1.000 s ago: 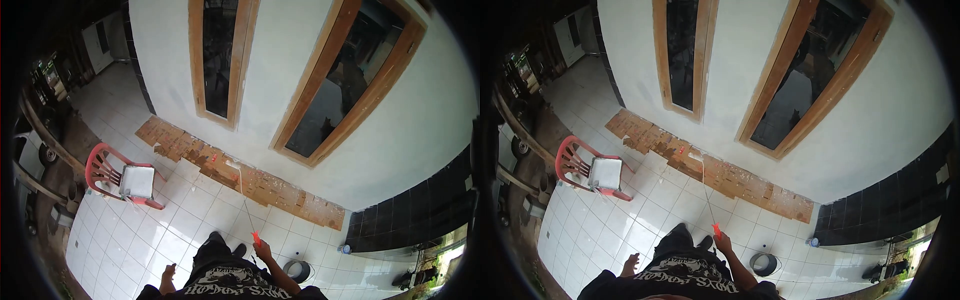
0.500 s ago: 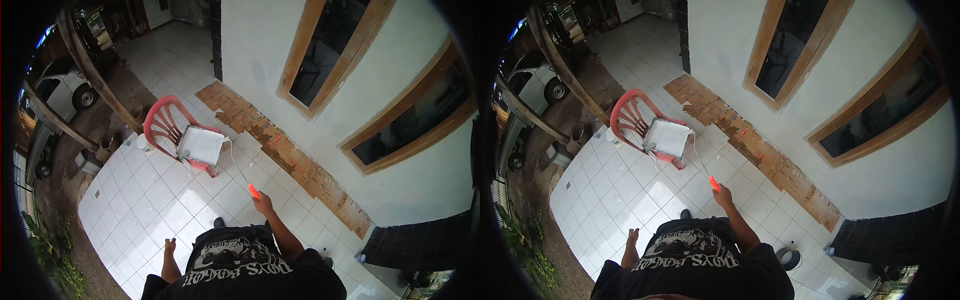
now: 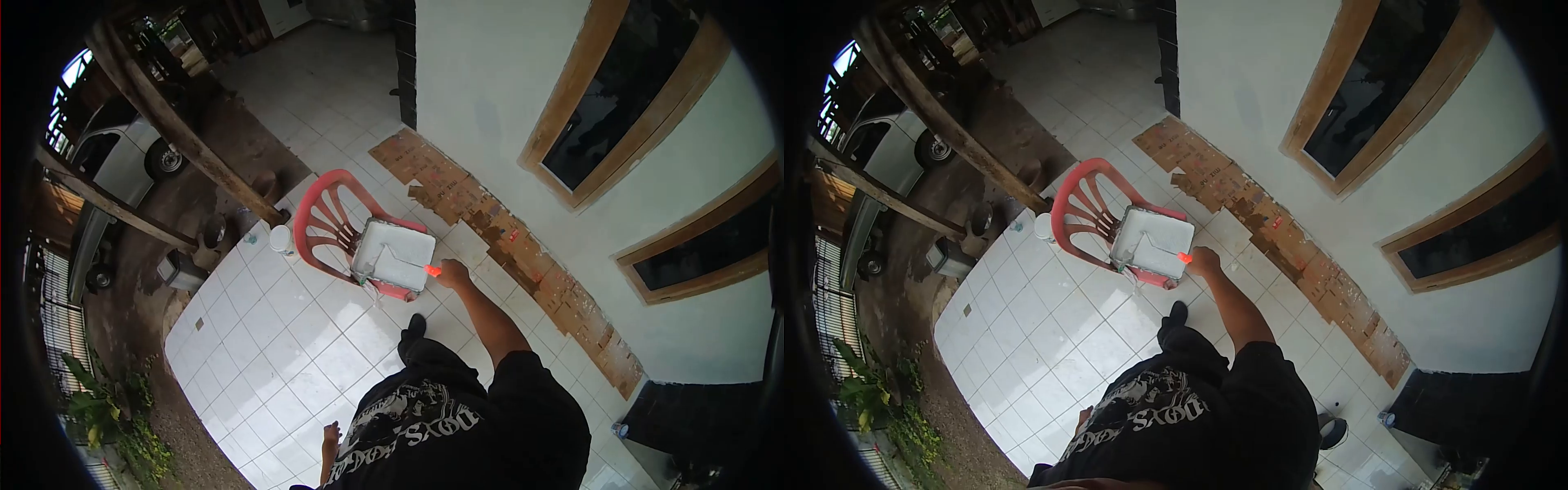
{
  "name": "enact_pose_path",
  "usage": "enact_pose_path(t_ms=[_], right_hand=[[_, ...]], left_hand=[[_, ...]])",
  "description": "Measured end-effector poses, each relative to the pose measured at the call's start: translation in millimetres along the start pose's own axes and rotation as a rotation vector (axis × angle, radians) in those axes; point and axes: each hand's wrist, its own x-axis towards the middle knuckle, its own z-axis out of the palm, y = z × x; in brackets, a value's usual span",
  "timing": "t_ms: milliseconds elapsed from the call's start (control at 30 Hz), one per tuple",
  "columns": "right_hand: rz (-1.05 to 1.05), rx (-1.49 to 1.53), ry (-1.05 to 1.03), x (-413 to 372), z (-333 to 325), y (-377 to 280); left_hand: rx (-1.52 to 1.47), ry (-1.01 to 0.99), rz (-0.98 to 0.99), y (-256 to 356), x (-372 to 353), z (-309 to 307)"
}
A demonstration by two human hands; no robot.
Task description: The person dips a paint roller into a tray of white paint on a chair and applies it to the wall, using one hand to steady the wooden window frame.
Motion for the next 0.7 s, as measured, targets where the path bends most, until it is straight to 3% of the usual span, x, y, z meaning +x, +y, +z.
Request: enact_pose_path(t_ms=[33,67,133,333,433,533,667,700], right_hand=[[0.015,0.001,0.009,10.9,-10.8,-8.5],[0.030,0.000,0.018,20.5,-19.1,-15.6],[0.010,-0.029,0.016,50.4,-16.4,-15.4],[-0.009,-0.053,-0.030,89.4,-9.2,-26.4],[0.028,-0.029,-0.010,82.2,-8.0,-32.7],[0.072,0.039,0.032,48.7,24.5,-33.4],[0.150,0.163,0.175,-8.9,76.3,-46.1],[0.210,0.203,0.189,-25.6,89.2,-53.6]], left_hand=[[0.003,0.008,-0.001,-34.6,8.4,-3.0],[-0.050,-0.148,-0.099,-5.5,30.8,-3.4],[-0.034,-0.136,-0.090,-9.1,7.3,-18.0],[0.117,-0.106,-0.012,55.0,35.6,-54.7],[0.220,-0.107,0.068,113.1,75.5,-79.7],[0.376,-0.113,0.126,213.5,159.0,-88.0],[0.578,-0.158,0.229,351.9,168.7,-122.8],[0.616,-0.084,0.275,382.6,185.8,-128.0]])
